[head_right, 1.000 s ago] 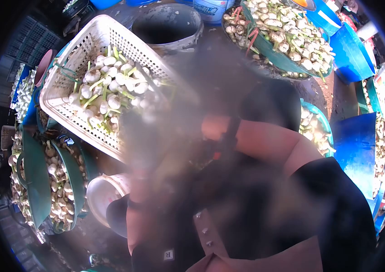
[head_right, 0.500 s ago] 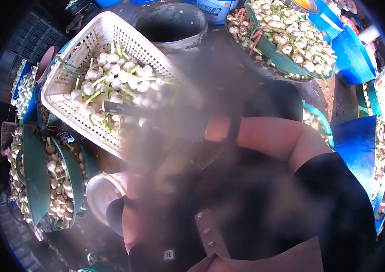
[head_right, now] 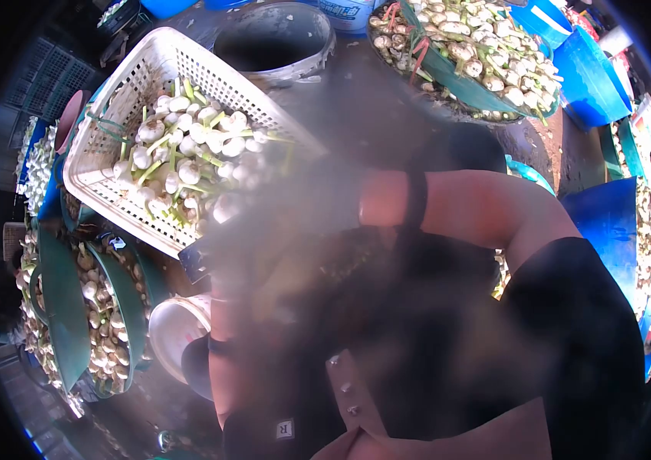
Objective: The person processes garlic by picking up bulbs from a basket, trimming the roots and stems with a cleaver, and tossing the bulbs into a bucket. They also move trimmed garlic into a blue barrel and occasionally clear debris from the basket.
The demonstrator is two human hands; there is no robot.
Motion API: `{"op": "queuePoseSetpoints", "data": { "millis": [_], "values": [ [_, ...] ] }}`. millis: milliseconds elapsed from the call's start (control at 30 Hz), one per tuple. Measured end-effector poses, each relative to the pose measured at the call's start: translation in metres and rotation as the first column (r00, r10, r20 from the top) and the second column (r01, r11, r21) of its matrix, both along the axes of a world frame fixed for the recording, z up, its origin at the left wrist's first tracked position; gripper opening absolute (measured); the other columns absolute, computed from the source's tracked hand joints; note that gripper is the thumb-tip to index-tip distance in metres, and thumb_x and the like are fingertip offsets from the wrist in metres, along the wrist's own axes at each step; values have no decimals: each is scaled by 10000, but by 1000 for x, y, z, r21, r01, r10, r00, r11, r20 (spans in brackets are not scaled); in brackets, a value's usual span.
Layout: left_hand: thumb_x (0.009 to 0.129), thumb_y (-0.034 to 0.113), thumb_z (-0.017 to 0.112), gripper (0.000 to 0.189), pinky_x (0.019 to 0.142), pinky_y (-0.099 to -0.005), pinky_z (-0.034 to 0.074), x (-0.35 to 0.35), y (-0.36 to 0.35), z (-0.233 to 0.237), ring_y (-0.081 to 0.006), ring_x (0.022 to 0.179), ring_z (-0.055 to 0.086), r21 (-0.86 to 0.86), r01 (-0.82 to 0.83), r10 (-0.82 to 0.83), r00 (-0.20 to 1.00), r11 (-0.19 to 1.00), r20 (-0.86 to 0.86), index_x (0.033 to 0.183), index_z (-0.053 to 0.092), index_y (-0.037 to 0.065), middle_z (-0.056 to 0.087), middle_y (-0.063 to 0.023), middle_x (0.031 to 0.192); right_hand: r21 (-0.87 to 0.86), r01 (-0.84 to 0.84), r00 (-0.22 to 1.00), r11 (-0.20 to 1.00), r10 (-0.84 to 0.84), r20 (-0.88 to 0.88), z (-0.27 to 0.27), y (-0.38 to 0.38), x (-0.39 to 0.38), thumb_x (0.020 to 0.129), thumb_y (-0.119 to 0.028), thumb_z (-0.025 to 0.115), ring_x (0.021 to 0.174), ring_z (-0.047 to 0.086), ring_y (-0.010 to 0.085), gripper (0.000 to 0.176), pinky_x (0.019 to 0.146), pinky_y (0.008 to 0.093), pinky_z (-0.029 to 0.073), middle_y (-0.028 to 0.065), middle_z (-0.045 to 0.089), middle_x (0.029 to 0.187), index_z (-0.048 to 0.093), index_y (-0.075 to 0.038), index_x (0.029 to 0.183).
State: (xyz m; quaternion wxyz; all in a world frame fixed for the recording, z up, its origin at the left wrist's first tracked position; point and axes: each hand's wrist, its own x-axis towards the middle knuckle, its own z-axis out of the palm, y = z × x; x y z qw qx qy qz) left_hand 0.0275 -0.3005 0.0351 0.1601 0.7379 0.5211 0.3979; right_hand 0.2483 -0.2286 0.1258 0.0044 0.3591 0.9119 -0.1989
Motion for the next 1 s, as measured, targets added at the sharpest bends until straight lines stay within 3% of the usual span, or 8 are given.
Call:
{"op": "queuePoseSetpoints", "data": {
  "millis": [533, 567, 700, 733, 767, 833, 933, 1000],
  "values": [
    [802, 52, 662, 211, 842, -404, 458, 14, 0, 8, -266, 954, 569, -10, 95, -94, 958, 995, -270, 999, 586, 50, 596, -114, 994, -42, 89, 986, 995, -94, -140, -75, 47, 21, 839, -266, 556, 779, 631, 344, 260, 691, 418, 509, 149, 655, 847, 628, -107, 1033],
    [807, 78, 674, 269, 842, -361, 464, 29, -4, 47, -247, 904, 568, -148, 0, 20, 990, 989, 137, 1038, 544, 34, 589, -92, 978, -93, 232, 966, 968, -241, -98, -84, 57, 24, 858, -293, 555, 775, 629, 349, 277, 698, 414, 506, 159, 653, 843, 626, -102, 1045],
    [854, 36, 616, 246, 805, -302, 491, -14, -33, 77, -188, 914, 564, -226, -330, 397, 821, 917, 412, 1083, 529, 34, 592, -58, 1010, -197, 286, 908, 938, -331, -257, -77, 71, 35, 873, -328, 575, 739, 617, 353, 305, 696, 400, 497, 177, 644, 829, 616, -78, 1043],
    [830, 80, 660, 322, 802, -298, 502, -19, -48, 129, -194, 957, 557, -323, -564, 599, 801, 759, 10, 1124, 532, 45, 582, -68, 1031, -163, 274, 889, 948, -314, -333, -65, 70, 32, 863, -320, 603, 711, 614, 314, 302, 691, 381, 495, 165, 643, 804, 623, -69, 1029],
    [802, 165, 694, 407, 822, -338, 504, -105, -70, 76, -224, 964, 565, -382, -401, 550, 682, 832, 482, 1158, 533, 52, 575, -101, 1068, -127, 270, 862, 954, -299, -410, -52, 72, 29, 853, -312, 631, 682, 611, 275, 300, 685, 363, 492, 154, 641, 780, 630, -61, 1016],
    [794, 223, 688, 409, 872, -387, 478, -140, -94, 111, -269, 988, 561, -164, -798, 602, 556, 580, -573, 1140, 549, 54, 564, -133, 1102, -332, 379, 797, 864, -487, -358, -25, 74, 18, 844, -324, 654, 663, 593, 228, 310, 675, 346, 488, 123, 636, 754, 643, -57, 1002],
    [813, 229, 658, 378, 929, -418, 434, -133, -83, 124, -309, 995, 558, 18, -765, 608, 497, 643, -619, 1125, 568, 36, 561, -146, 1114, -659, 315, 575, 683, -690, -441, -13, 70, 8, 827, -350, 692, 643, 559, 149, 331, 656, 319, 478, 62, 620, 715, 666, -59, 982],
    [841, 179, 642, 333, 950, -381, 414, -99, -34, 114, -301, 999, 565, -255, -624, 558, 778, 739, -288, 1124, 598, 11, 591, -136, 1107, -793, 122, 348, 597, -774, -529, -4, 67, 3, 823, -360, 704, 636, 531, 101, 342, 622, 283, 462, 16, 602, 693, 678, -64, 994]
  ]
}}
